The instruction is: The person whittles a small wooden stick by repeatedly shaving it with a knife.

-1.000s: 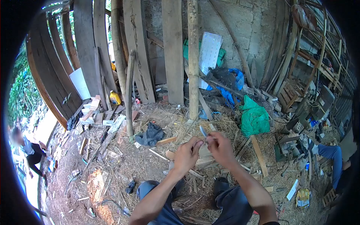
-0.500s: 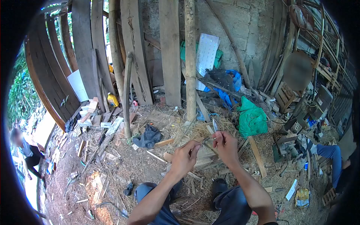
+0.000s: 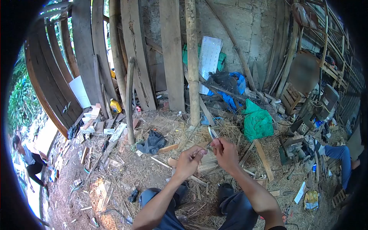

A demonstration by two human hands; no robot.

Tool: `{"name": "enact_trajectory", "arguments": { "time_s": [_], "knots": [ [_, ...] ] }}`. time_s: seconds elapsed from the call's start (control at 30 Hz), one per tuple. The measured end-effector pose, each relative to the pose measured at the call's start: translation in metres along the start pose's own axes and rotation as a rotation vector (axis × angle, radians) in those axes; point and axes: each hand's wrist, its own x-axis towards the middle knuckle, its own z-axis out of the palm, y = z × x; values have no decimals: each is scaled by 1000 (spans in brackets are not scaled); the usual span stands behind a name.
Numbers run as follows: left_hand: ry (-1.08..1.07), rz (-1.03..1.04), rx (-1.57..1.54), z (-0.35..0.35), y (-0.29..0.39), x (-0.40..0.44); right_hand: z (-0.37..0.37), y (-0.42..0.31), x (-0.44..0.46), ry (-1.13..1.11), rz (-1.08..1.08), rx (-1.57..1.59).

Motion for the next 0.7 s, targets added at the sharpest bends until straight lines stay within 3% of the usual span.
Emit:
{"name": "enact_trajectory", "arguments": {
  "time_s": [0.1, 0.2, 0.33, 0.4, 0.5, 0.57, 0.7],
  "knots": [
    [-57, -31, 20, -7, 11, -1, -3, -2, 3, 59, 43, 98],
    [-4, 18, 110, -5, 3, -2, -4, 5, 2, -53, 41, -21],
    [-28, 34, 80, -8, 7, 0, 4, 16, 1, 49, -37, 81],
    [-56, -91, 122, -7, 9, -3, 1, 9, 1, 52, -82, 73],
    [-78, -81, 73, -12, 4, 1, -1, -3, 1, -49, 68, -16],
    [-74, -83, 72, -12, 13, -1, -4, 0, 5, 94, 16, 62],
    [-74, -56, 3, -13, 0, 2, 3, -1, -1, -35, 61, 35]
  ]
}}
